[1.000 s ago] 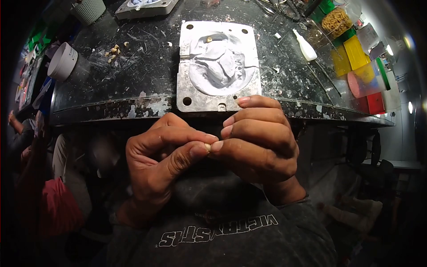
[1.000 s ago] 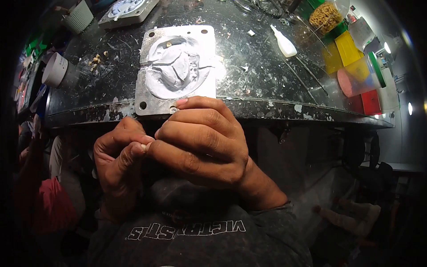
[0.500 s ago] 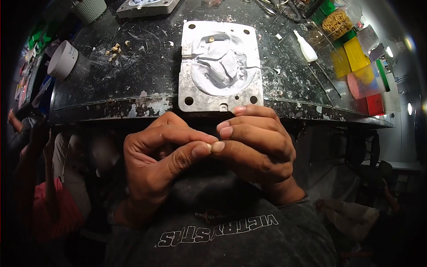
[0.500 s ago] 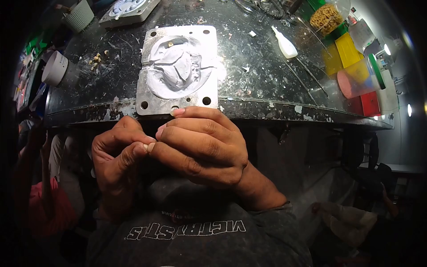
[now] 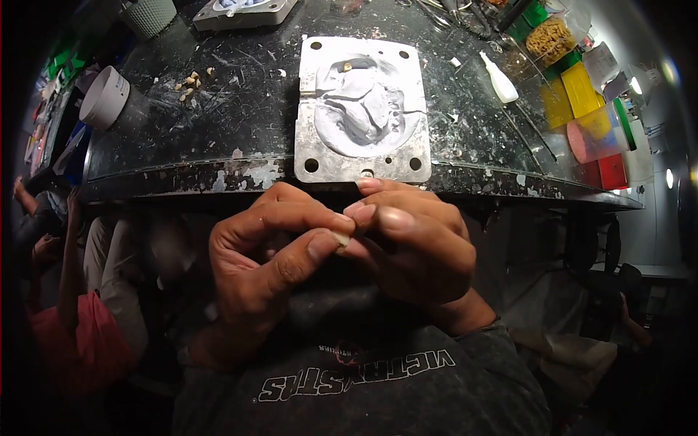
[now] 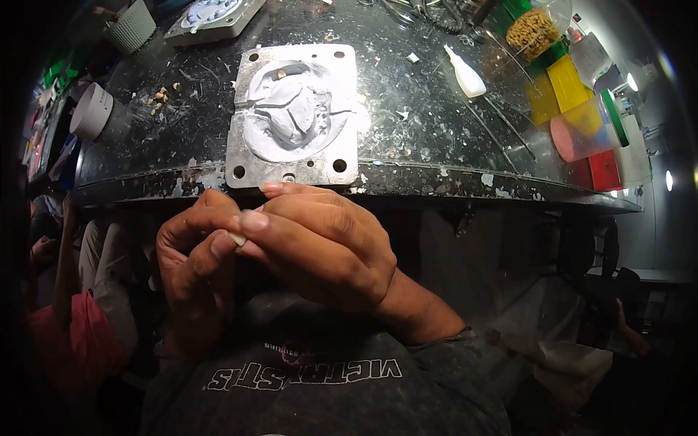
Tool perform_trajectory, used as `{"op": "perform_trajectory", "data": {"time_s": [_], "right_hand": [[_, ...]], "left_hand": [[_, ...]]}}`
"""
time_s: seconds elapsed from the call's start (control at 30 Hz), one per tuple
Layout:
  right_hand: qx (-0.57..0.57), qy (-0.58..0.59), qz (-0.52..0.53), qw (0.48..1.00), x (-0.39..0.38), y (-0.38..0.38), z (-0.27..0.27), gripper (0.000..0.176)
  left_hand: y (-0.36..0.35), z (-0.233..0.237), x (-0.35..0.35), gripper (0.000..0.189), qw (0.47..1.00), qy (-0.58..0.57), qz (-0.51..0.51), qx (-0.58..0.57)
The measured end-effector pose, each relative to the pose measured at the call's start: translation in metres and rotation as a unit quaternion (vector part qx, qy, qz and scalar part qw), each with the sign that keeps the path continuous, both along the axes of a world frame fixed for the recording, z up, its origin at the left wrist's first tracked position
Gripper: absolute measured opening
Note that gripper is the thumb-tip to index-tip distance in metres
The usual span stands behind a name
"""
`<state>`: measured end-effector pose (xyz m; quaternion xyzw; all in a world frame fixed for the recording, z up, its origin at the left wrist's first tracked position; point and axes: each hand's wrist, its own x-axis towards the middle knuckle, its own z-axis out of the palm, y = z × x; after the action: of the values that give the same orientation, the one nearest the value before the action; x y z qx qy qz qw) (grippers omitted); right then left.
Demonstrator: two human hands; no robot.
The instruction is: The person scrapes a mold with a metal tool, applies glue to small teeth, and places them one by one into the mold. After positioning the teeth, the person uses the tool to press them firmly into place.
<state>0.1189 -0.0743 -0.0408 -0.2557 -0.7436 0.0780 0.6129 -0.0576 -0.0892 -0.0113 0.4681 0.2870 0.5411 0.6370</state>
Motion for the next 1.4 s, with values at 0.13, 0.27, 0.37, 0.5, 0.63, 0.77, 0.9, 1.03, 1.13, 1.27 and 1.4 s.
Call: {"op": "perform_trajectory", "data": {"time_s": [0.13,0.27,0.37,0.5,0.63,0.77,0.9,1.03,1.13,1.27,1.4], "right_hand": [[0.065,-0.013,-0.005,0.998,0.004,0.004,0.000,0.047],[0.045,0.009,-0.012,0.999,0.001,0.003,-0.001,0.044],[0.043,0.025,-0.022,0.999,-0.002,0.003,0.000,0.043],[0.003,0.054,-0.008,0.999,-0.002,-0.002,0.000,0.030],[-0.141,0.079,0.062,0.985,-0.004,-0.007,0.011,0.021],[-0.185,0.076,0.093,0.975,-0.004,-0.009,0.012,0.021],[-0.220,0.100,0.071,0.968,-0.010,-0.012,0.016,0.014],[-0.291,0.024,0.106,0.951,0.018,-0.021,0.010,0.011],[-0.234,0.004,0.050,0.971,0.020,-0.019,0.013,0.011],[-0.054,0.011,-0.004,0.998,0.005,-0.001,0.028,0.033],[-0.043,-0.102,-0.013,0.994,0.019,-0.005,0.019,0.027]], "left_hand": [[-0.001,-0.004,0.001,0.013,1.000,-0.027,-0.010,-0.003],[-0.002,-0.005,0.003,0.014,0.998,-0.056,-0.012,-0.022],[-0.003,-0.007,0.002,0.014,0.997,-0.064,-0.004,-0.042],[-0.003,-0.012,0.003,0.015,0.999,-0.046,0.014,-0.010],[-0.003,-0.012,0.006,0.015,0.999,-0.012,0.033,0.030],[-0.005,-0.016,0.007,0.013,0.994,0.012,0.092,0.066],[-0.005,-0.014,0.012,0.013,0.994,-0.036,0.104,0.018],[-0.003,-0.021,0.010,0.012,0.993,-0.051,0.102,0.038],[-0.004,-0.018,0.009,0.011,0.993,-0.073,0.089,0.007],[-0.011,-0.011,0.008,0.013,0.992,-0.091,0.048,-0.079],[-0.013,-0.027,0.009,0.014,0.992,-0.106,0.000,-0.075]]}}
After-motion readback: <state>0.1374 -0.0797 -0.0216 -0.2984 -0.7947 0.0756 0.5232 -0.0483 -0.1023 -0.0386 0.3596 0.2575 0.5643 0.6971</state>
